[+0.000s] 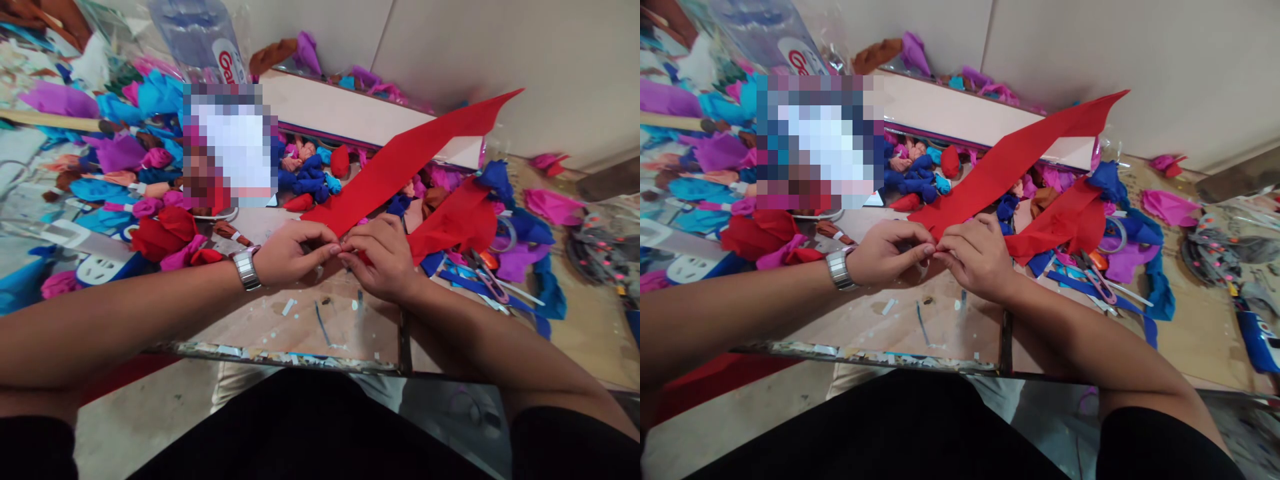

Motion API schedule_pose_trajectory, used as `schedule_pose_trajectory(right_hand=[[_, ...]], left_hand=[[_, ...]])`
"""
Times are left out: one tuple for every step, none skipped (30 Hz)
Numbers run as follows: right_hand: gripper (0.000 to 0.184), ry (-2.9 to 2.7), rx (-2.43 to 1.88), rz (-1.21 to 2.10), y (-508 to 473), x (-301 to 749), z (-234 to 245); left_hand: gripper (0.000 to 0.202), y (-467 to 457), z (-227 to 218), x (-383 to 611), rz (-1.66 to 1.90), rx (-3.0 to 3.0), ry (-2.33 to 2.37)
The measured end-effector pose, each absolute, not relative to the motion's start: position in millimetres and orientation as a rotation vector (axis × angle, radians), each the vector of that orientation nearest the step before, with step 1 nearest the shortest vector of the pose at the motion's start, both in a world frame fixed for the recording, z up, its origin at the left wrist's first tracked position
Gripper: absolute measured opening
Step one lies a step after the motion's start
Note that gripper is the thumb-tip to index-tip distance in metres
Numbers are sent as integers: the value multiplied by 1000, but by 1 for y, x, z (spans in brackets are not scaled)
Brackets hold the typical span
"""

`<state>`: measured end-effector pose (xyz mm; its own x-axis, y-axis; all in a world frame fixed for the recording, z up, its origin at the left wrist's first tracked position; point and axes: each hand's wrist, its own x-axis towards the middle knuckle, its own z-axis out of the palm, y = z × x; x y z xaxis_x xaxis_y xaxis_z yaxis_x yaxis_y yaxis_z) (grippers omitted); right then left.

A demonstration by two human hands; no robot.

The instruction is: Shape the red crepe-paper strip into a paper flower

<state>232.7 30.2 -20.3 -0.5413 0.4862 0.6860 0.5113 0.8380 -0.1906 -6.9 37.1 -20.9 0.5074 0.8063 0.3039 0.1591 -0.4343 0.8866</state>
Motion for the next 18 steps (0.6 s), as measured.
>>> schedule_pose_trajectory(right_hand=[[8,-2241,-734,-41,30,233,-21],[8,-2245,-741,-46,30,233,-21],[9,-2247,-741,-56,30,233,-21],[9,-2247,-739,-69,30,233,-20],[10,-2247,-731,-81,31,233,-20],[10,-2242,-724,-93,31,233,-20],[10,-2234,-718,-103,31,232,-20],[10,-2224,-715,-109,30,231,-20],[9,-2214,-715,-111,30,231,-20],[9,-2205,-715,-111,31,231,-20],[9,-2201,-715,-105,31,231,-20],[9,-2202,-715,-97,31,231,-20],[9,-2206,-714,-89,31,231,-20],[9,-2210,-711,-86,31,231,-20],[8,-2212,-707,-88,31,231,-20],[9,-2213,-699,-95,31,231,-20],[10,-2211,-688,-106,31,231,-20],[12,-2207,-674,-116,31,231,-20]], left_hand=[[32,37,-21,-7,941,1893,794],[33,37,-21,-7,934,1895,790],[33,37,-20,-6,931,1896,785],[33,37,-20,-6,929,1895,784],[33,37,-20,-6,931,1895,781],[33,37,-20,-6,935,1894,777],[33,37,-20,-6,944,1892,773],[33,37,-20,-6,955,1892,767],[33,37,-20,-6,966,1892,762],[34,37,-20,-6,973,1891,760],[34,37,-20,-6,977,1889,759],[34,38,-21,-6,976,1885,760],[34,38,-21,-6,969,1882,758],[33,38,-21,-6,959,1881,754],[33,38,-21,-6,951,1884,749],[32,38,-22,-6,946,1890,743],[32,38,-22,-7,946,1901,739],[32,39,-22,-7,948,1913,735]])
